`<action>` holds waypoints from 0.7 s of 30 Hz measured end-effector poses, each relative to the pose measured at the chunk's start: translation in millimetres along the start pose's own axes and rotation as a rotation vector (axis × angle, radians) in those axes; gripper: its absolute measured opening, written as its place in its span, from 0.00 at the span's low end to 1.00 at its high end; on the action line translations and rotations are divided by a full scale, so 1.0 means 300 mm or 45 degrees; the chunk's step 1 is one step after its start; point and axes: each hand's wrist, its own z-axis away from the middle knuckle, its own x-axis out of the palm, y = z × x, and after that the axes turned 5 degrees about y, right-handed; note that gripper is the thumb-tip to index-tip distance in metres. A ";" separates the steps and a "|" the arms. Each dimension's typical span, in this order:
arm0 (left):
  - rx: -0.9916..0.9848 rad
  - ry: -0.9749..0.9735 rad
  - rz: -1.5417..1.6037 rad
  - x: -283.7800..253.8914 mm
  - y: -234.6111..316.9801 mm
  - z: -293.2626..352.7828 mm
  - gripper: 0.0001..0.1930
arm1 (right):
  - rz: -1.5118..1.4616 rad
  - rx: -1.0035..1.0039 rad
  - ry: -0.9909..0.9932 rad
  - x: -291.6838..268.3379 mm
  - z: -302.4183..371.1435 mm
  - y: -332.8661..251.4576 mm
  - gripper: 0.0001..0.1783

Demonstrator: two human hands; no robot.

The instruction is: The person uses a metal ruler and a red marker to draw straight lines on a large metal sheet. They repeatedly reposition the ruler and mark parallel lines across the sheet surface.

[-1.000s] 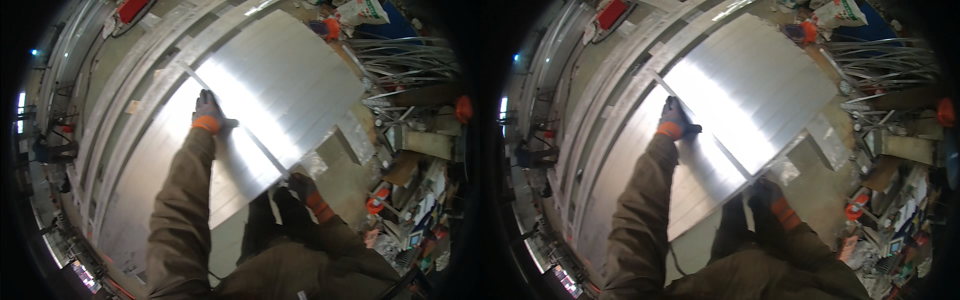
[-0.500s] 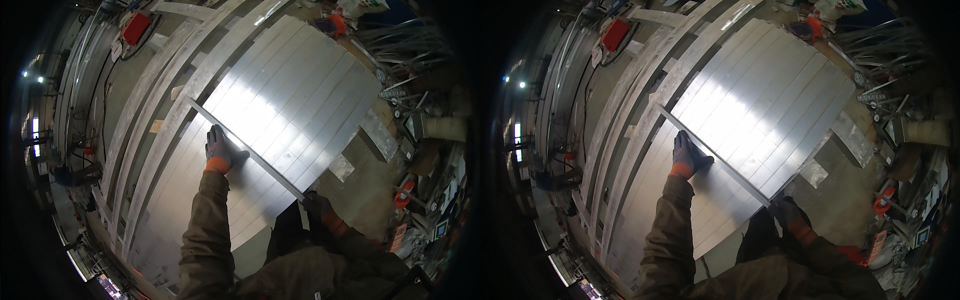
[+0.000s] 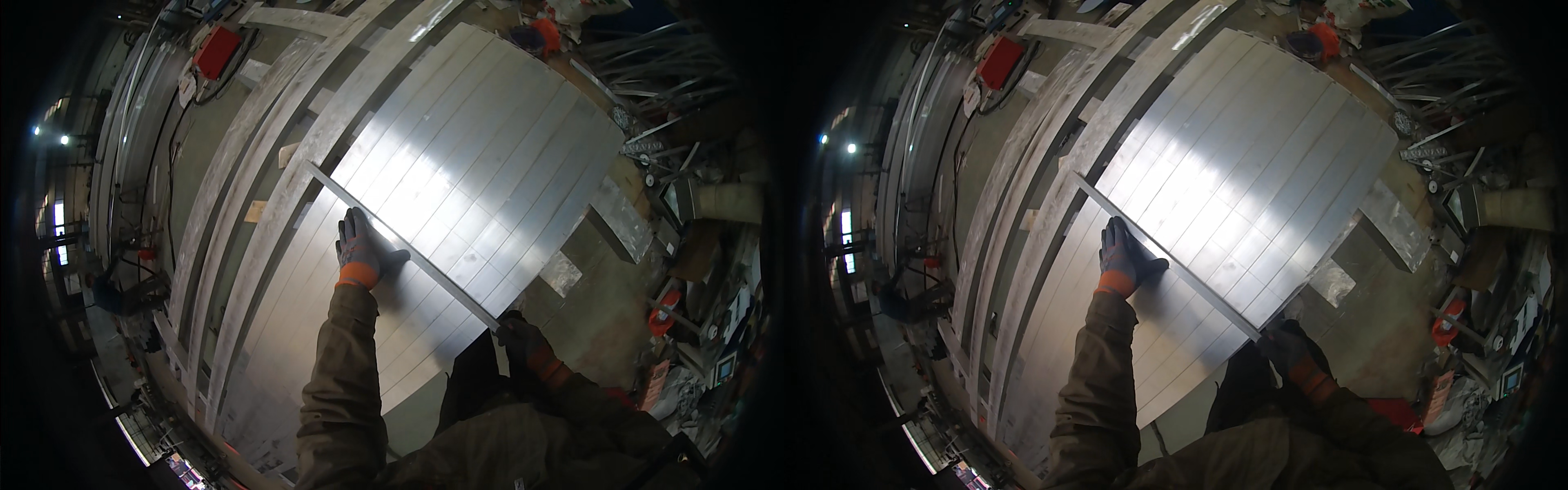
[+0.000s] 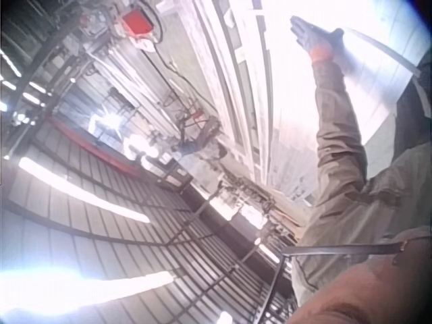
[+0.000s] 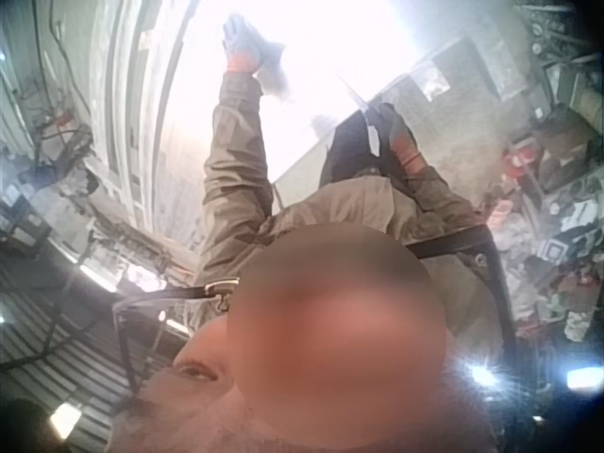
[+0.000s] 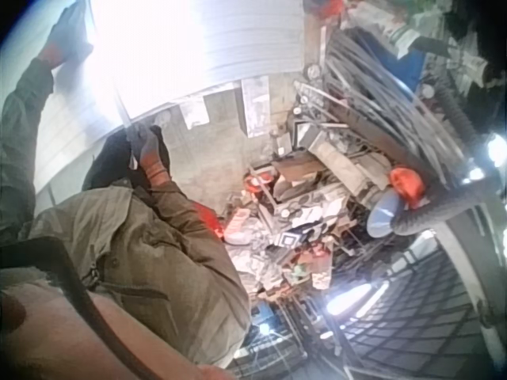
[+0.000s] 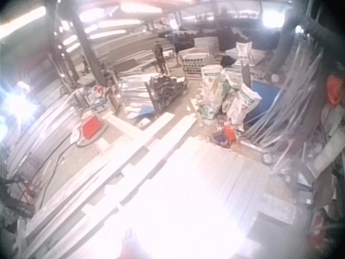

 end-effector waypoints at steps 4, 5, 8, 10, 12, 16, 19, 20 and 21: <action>-0.001 -0.028 -0.014 -0.006 0.005 0.000 0.85 | 0.014 -0.014 -0.020 -0.002 0.002 -0.020 0.15; 0.000 -0.030 -0.017 -0.007 0.007 0.000 0.85 | -0.034 -0.034 -0.034 -0.001 0.000 -0.020 0.15; -0.009 -0.036 -0.028 -0.013 0.016 0.004 0.85 | -0.106 -0.004 -0.031 0.000 -0.002 -0.016 0.16; -0.024 -0.048 -0.034 -0.017 0.022 0.006 0.85 | 0.007 -0.021 -0.014 -0.003 -0.002 -0.015 0.17; -0.047 -0.069 -0.036 -0.020 0.028 0.006 0.85 | -0.007 0.018 -0.009 -0.004 0.001 -0.023 0.17; -0.037 -0.044 -0.028 -0.014 0.028 0.005 0.85 | -0.019 0.076 0.001 -0.011 0.005 -0.066 0.19; -0.016 -0.002 -0.026 0.009 0.010 -0.001 0.85 | 0.116 0.077 -0.092 -0.025 -0.002 -0.104 0.12; -0.013 0.006 -0.027 0.018 0.000 -0.007 0.85 | 0.174 0.154 -0.123 -0.033 -0.003 -0.112 0.09; -0.008 0.006 -0.027 0.029 -0.009 -0.010 0.85 | 0.158 0.055 -0.127 -0.031 -0.003 -0.116 0.09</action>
